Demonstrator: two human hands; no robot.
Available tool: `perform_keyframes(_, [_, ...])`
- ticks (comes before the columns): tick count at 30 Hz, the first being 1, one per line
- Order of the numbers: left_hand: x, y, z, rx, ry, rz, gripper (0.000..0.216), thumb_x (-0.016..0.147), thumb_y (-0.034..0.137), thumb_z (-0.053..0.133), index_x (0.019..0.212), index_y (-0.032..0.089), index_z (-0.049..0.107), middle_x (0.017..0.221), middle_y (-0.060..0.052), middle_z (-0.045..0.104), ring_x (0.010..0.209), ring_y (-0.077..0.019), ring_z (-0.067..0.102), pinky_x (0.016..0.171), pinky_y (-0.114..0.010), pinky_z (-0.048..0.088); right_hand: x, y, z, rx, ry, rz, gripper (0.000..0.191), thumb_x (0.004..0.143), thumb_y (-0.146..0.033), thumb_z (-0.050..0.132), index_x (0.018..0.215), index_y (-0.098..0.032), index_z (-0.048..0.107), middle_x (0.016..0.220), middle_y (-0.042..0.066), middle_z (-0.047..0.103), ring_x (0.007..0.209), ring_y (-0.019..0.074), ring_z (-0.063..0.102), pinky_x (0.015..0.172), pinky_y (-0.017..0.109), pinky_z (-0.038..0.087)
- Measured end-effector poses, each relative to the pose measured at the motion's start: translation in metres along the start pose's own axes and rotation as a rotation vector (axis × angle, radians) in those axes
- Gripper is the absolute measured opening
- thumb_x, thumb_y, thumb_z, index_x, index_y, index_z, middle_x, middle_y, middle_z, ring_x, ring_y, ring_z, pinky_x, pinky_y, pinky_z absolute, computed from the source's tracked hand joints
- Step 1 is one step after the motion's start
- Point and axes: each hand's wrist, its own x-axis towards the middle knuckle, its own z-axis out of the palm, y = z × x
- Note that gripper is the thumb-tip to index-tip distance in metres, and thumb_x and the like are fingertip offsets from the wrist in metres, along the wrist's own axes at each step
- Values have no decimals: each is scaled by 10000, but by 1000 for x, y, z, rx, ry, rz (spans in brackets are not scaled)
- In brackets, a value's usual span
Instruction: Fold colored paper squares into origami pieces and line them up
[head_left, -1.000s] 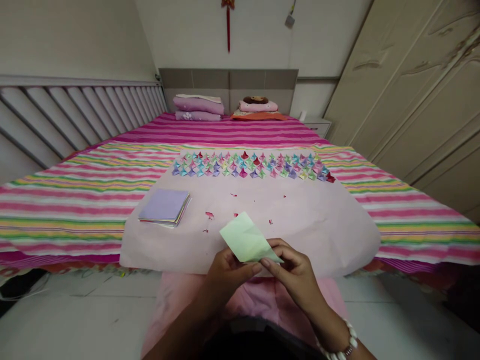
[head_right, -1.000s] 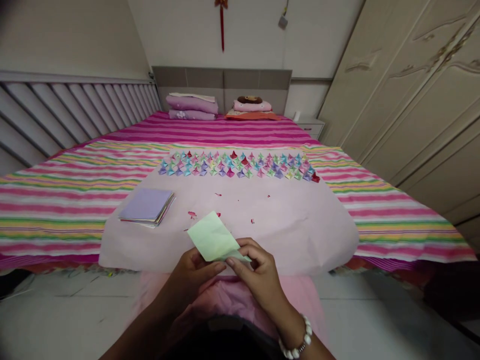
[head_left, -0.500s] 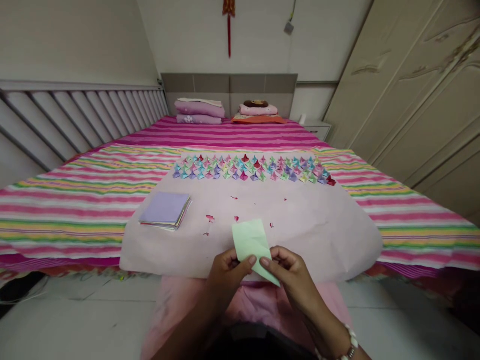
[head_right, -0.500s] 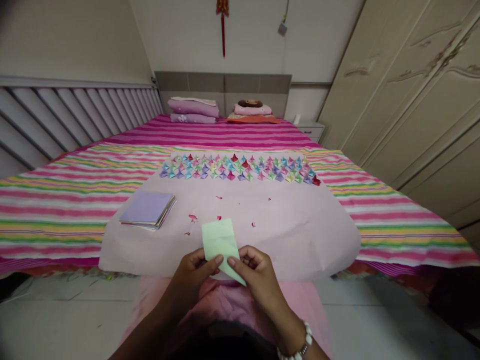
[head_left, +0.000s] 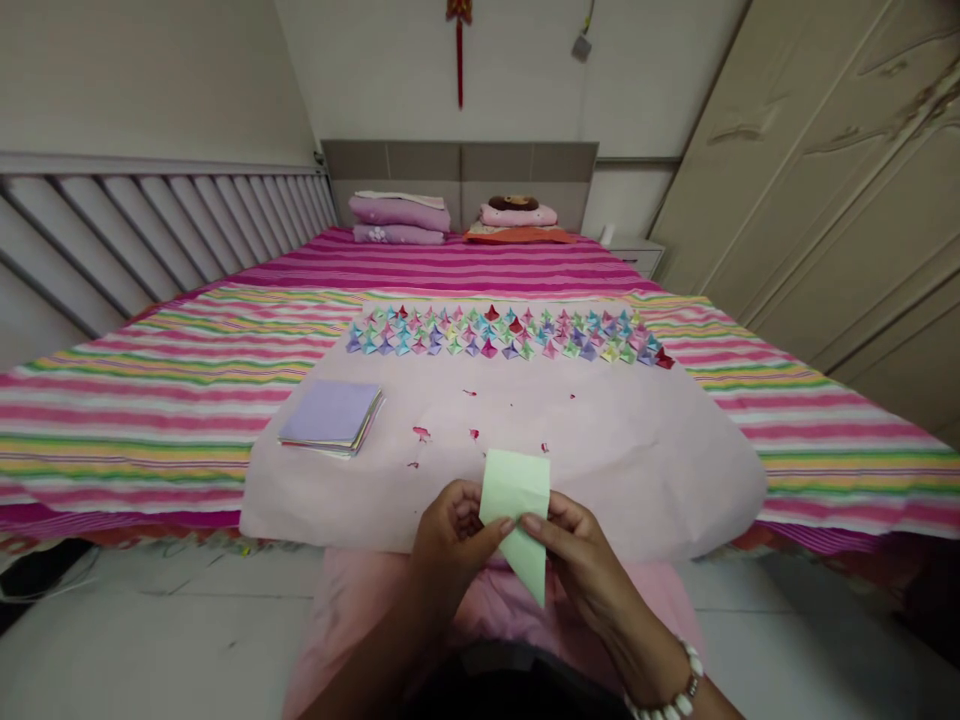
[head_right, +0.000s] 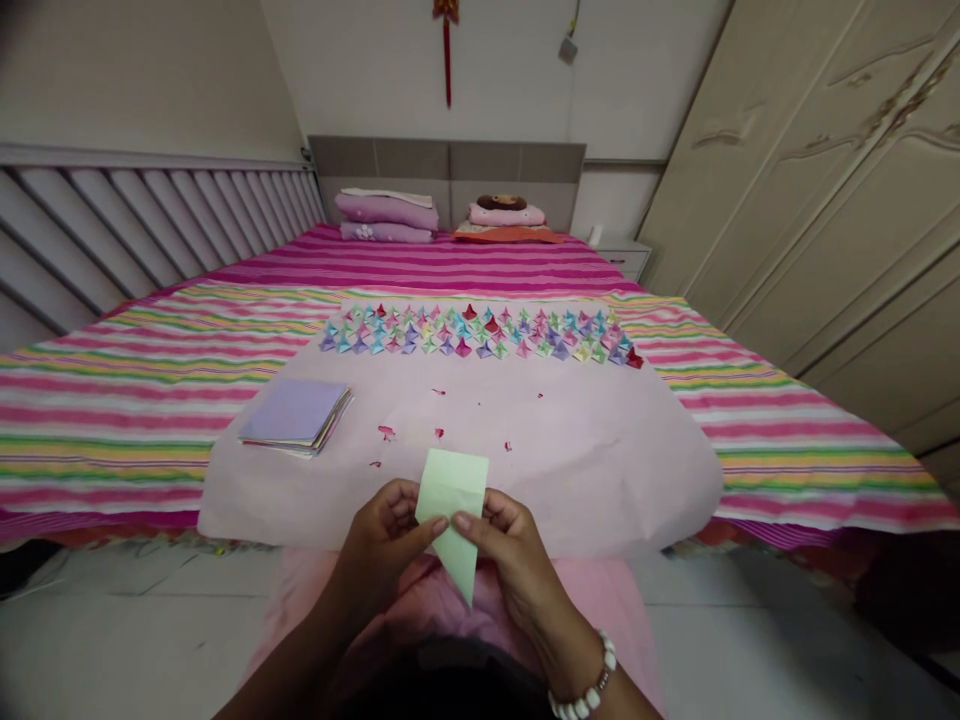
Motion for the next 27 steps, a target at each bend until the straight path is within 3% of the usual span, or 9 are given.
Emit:
perform_keyframes(5, [-3,0,2,82,82,77,369,639,231,760,698,214,396,568,81,539,498,-80,468,490,-196,384,3,-7,4,8,89,-24,235,685,-304,808,861,-167,734,731,34,728,623,139,610,609,249,465])
perform_keyframes(10, [-8,2,1,353,175,241,182,660,208,734,775,198,594,652,40,603,626,-114,557,638,-233,468,3,-8,6,-13,93,-67,247,695,-296,798,907,-186,736,772,32,738,605,140,608,608,255,465])
perform_keyframes(12, [-7,1,0,374,172,255,248,660,207,732,898,204,662,696,28,639,643,-120,570,659,-237,482,1,-7,5,-28,78,-87,248,713,-292,784,937,-199,732,801,35,740,640,154,623,646,273,478])
perform_keyframes(19, [-2,-5,0,224,166,140,322,647,242,745,961,187,701,726,5,666,605,-113,567,598,-224,490,2,-9,3,-188,66,-182,189,721,-303,779,877,-207,733,766,17,701,696,156,604,654,263,472])
perform_keyframes(24, [2,-8,0,107,126,104,206,644,291,755,797,156,726,622,5,623,581,-114,536,548,-214,443,6,-13,5,-303,75,-234,156,723,-319,774,783,-189,714,697,-11,615,621,112,516,572,226,422])
perform_keyframes(27, [4,-5,0,30,75,43,188,642,324,760,682,146,710,628,-10,642,608,-129,552,582,-232,448,10,-13,6,-283,101,-235,239,672,-304,811,862,-211,701,713,-16,609,626,118,513,566,231,430])
